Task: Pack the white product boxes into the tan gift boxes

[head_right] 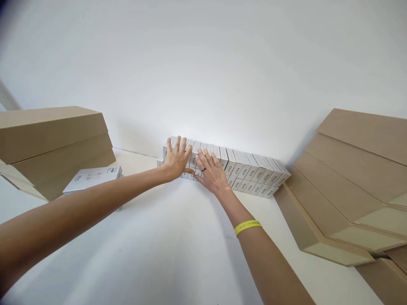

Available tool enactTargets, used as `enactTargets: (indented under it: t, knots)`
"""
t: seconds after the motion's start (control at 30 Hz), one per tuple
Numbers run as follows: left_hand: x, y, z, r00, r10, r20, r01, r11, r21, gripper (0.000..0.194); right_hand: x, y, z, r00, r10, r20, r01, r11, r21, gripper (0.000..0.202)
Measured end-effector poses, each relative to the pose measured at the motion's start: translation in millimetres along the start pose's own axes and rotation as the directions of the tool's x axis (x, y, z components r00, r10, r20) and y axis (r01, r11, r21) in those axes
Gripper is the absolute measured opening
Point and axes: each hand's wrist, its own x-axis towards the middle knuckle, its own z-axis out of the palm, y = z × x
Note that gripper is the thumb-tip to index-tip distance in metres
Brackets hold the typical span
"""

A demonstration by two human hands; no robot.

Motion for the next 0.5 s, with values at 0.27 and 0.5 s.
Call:
enactTargets:
  t: [0.27, 0.5]
  knots:
    - [-25, -6, -9.2, 0.999, 0.028, 0.023, -0.028, 0.999, -0.022, 0.107, -14, -17, -6, 1.0, -0.009, -0.025, 0.009, 1.0, -0.018, 0.071]
    - [-48, -18, -17.6, 0.997, -0.014, 0.07, 0.02, 0.995, -0.095, 0.097, -25, -24, -11, 1.0, -0.004, 0.002, 0.004, 1.0, 0.006, 0.068]
